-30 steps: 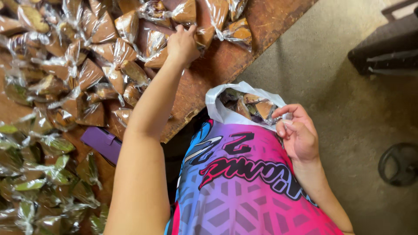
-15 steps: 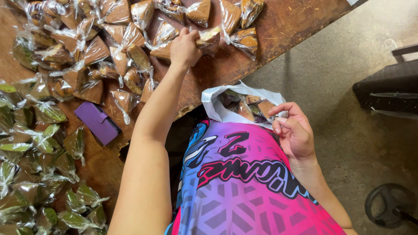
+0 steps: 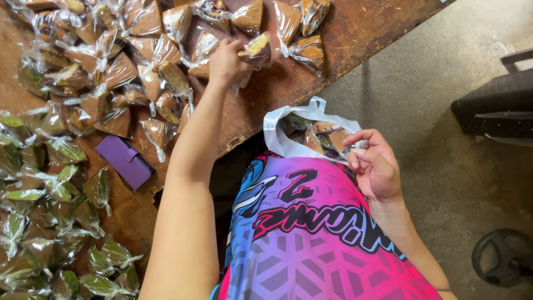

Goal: The person places several wrapped food items into plastic bags, ties the bags closed, and places them into red crates.

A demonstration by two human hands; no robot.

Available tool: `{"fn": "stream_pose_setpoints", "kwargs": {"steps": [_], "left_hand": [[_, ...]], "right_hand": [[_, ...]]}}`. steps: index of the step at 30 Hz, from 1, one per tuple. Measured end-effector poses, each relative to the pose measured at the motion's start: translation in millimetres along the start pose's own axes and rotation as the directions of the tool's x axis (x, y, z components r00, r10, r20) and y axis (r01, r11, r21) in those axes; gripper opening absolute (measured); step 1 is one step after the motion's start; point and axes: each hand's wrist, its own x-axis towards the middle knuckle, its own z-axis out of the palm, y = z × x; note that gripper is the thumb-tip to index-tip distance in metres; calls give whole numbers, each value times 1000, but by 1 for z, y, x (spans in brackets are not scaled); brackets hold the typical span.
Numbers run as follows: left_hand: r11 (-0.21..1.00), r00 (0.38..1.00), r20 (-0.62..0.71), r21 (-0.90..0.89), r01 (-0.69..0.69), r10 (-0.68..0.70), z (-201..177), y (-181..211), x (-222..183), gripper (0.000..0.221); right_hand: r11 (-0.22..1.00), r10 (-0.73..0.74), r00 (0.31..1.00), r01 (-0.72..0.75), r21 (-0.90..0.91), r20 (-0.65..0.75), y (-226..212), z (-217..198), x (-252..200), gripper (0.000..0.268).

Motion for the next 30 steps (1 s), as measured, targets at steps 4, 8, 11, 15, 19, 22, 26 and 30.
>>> {"fn": "stream_pose_setpoints", "kwargs": {"steps": [4, 8, 11, 15, 19, 22, 26, 30], "left_hand": [[943, 997, 4, -326, -71, 77, 4, -38, -4, 38], [615, 992, 122, -785, 75, 35, 4, -37, -27, 35], [386, 968, 33, -920, -68, 247, -9, -9, -58, 32], [323, 861, -108, -898, -299, 496, -23, 51, -101, 38], [521, 664, 75, -688, -505, 744, -7, 96, -126, 31], [753, 780, 272, -557, -350, 564, 47, 132, -148, 36], [540, 669, 743, -554, 633, -23, 108, 155, -147, 42], [728, 666, 582, -680, 83, 467, 87, 164, -150, 43]], "right_hand": [[1000, -14, 1000, 14, 5, -13, -3, 0, 0, 30], [999, -36, 999, 36, 0, -4, -8, 5, 1, 30], [999, -51, 999, 51, -7, -6, -12, 9, 5, 31], [998, -61, 998, 60, 11, 4, -16, 15, 7, 30], [997, -70, 998, 70, 12, 1, -18, 23, 5, 30], [998, -62, 998, 61, 26, 10, -13, 30, -2, 31], [1000, 8, 1000, -9, 22, 20, -5, 29, -15, 34], [998, 57, 998, -57, 35, -17, 8, 16, -21, 33]]}}
